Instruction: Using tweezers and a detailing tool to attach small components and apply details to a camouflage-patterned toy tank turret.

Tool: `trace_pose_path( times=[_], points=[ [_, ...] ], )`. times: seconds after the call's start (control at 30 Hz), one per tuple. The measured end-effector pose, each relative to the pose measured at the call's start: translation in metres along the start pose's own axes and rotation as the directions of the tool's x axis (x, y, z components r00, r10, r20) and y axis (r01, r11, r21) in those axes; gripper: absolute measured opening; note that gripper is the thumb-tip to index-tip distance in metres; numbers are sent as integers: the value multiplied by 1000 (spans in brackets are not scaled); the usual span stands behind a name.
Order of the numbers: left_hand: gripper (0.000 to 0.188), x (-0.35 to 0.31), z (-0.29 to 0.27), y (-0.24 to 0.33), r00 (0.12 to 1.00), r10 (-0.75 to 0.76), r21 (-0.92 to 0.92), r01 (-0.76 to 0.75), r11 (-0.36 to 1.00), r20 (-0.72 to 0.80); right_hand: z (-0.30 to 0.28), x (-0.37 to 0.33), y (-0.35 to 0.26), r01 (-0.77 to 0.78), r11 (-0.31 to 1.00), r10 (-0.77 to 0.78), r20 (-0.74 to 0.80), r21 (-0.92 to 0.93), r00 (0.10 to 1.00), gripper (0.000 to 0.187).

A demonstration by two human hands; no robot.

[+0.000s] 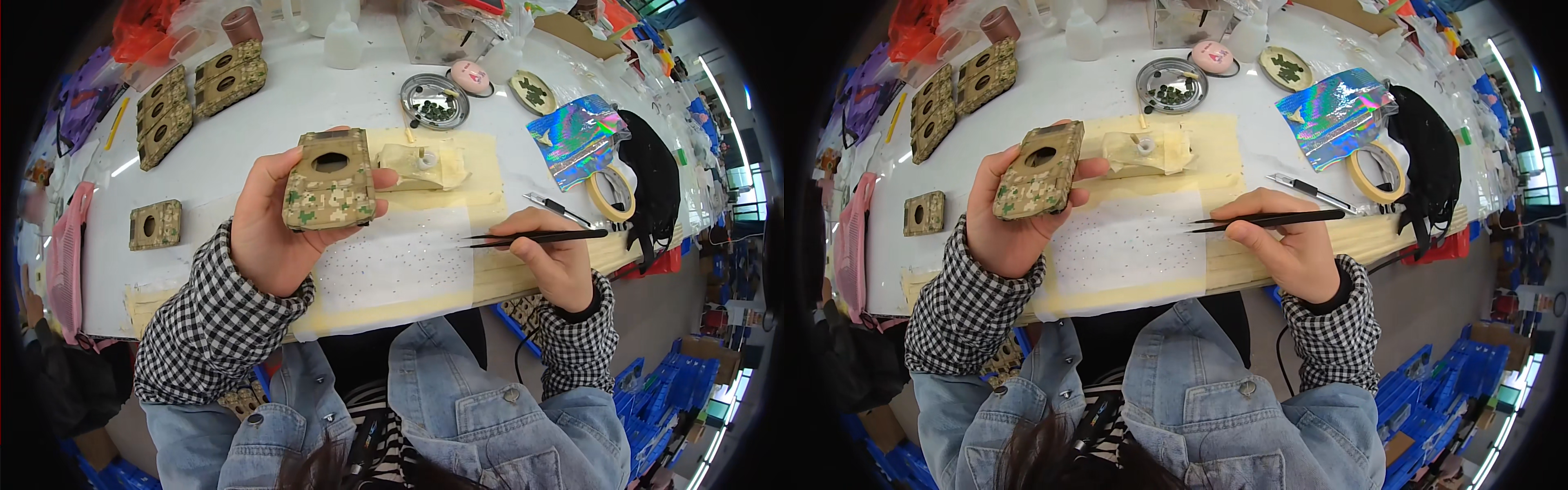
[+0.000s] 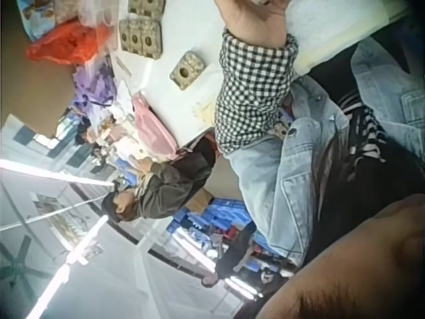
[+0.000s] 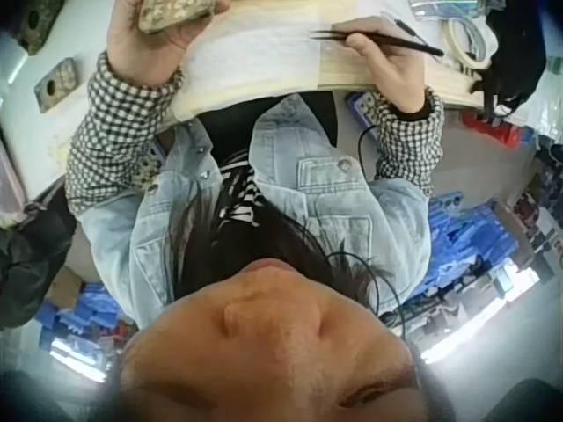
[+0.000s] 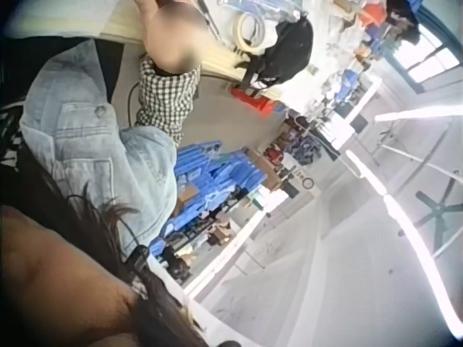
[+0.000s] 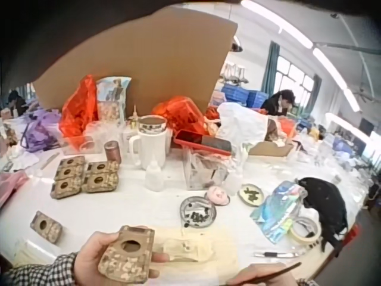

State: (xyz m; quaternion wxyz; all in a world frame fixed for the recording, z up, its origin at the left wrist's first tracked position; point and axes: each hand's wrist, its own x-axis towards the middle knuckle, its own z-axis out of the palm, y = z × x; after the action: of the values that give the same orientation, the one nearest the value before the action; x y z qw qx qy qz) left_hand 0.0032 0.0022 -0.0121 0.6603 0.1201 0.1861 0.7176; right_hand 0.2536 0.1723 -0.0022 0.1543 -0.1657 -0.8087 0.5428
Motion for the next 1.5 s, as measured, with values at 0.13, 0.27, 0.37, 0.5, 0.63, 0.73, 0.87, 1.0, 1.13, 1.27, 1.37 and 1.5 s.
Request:
trace_pose_path(
  times=[0.13, 0.27, 0.37, 0.5, 0.63, 0.73, 0.87, 1.0, 1.13, 1.27, 1.37, 1.5],
  points=[
    [47, 0, 3, 1, 1000, 4, 13, -4, 1000, -30, 11, -11, 5, -95, 973, 101, -18, 212, 995, 18],
    [49, 0, 11, -3, 988, 44, 112, -27, 993, -147, 15, -12, 15, -112, 960, 123, -28, 256, 992, 18],
    [49, 0, 11, -3, 988, 51, 121, -34, 992, -143, 16, -12, 15, -128, 960, 141, -36, 247, 989, 19],
    [48, 0, 4, 0, 998, 20, 34, -18, 999, -63, 17, -12, 14, -141, 963, 155, -43, 231, 987, 18],
    [47, 0, 2, 0, 1000, 7, -27, -7, 1000, -16, 17, -11, 14, -154, 964, 165, -31, 217, 986, 18],
    [47, 0, 3, 0, 1000, 8, -19, -9, 1000, -28, 17, -12, 15, -153, 966, 164, -32, 209, 986, 18],
    [47, 0, 1, 0, 1000, 6, -26, -7, 1000, -16, 17, -11, 14, -155, 967, 164, -30, 201, 986, 18],
    [47, 0, 1, 0, 1000, 6, -16, -7, 1000, -16, 17, -11, 13, -157, 968, 166, -28, 197, 986, 18],
    [47, -1, 2, 0, 1000, 7, -14, -7, 1000, -25, 17, -11, 15, -143, 968, 156, -47, 208, 987, 19],
    [47, -1, 2, 0, 1000, 5, -24, -5, 1000, -10, 18, -11, 14, -152, 967, 165, -49, 206, 985, 19],
    [47, -1, 1, 0, 1000, 1, -32, -1, 999, 1, 18, -10, 14, -153, 967, 167, -53, 206, 984, 18],
    [47, 0, 0, 0, 1000, -6, -51, 7, 999, 14, 19, -11, 14, -156, 966, 173, -63, 208, 983, 18]
  ],
)
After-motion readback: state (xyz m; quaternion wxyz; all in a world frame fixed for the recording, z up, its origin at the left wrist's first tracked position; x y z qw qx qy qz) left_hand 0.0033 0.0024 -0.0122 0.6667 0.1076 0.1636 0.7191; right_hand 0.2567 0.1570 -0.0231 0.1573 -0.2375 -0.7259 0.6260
